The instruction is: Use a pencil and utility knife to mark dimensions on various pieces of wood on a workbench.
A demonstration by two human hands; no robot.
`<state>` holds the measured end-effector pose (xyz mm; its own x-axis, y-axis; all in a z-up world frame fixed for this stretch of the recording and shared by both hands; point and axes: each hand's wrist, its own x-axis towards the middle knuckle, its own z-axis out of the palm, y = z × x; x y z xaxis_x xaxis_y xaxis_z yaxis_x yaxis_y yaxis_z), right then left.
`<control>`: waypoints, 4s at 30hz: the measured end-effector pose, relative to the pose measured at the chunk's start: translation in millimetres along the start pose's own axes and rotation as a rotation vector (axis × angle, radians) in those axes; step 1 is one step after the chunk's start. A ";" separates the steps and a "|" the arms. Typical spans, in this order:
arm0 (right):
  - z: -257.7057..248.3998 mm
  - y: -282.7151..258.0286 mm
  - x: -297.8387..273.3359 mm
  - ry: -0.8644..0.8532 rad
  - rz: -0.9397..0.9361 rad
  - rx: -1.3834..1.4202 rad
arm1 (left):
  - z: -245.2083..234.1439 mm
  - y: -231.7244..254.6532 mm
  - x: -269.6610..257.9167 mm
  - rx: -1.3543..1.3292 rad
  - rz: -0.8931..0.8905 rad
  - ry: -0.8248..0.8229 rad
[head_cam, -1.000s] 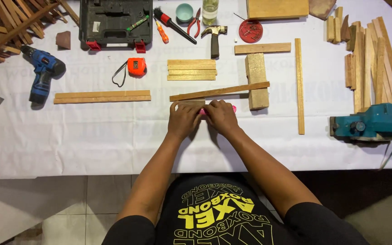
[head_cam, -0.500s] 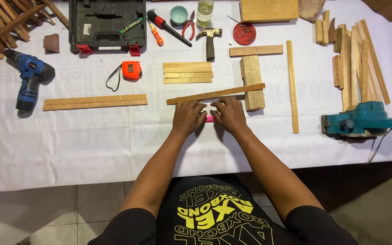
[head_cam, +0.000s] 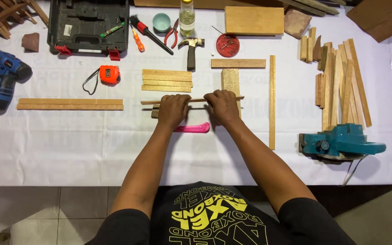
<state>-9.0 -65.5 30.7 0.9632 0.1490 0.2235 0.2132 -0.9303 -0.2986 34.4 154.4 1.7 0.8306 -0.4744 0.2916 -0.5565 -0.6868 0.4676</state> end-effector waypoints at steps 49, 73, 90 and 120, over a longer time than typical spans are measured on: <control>123.2 -312.7 89.9 0.097 -0.146 0.120 | -179.4 -247.5 -152.7 0.069 -0.089 0.243; 221.5 -410.4 114.2 0.128 0.105 -0.045 | -245.7 -374.3 -171.3 0.036 0.010 -0.078; 198.6 -369.3 104.7 0.269 0.385 -0.036 | -245.5 -322.1 -126.8 -0.008 0.117 -0.082; 183.9 -339.9 96.0 0.170 0.549 0.123 | -201.8 -302.0 -110.5 0.014 0.161 -0.107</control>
<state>41.0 326.7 -16.9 0.9006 -0.4087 0.1482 -0.2823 -0.8091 -0.5154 115.1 525.4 -3.4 0.7243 -0.6341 0.2709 -0.6828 -0.6047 0.4101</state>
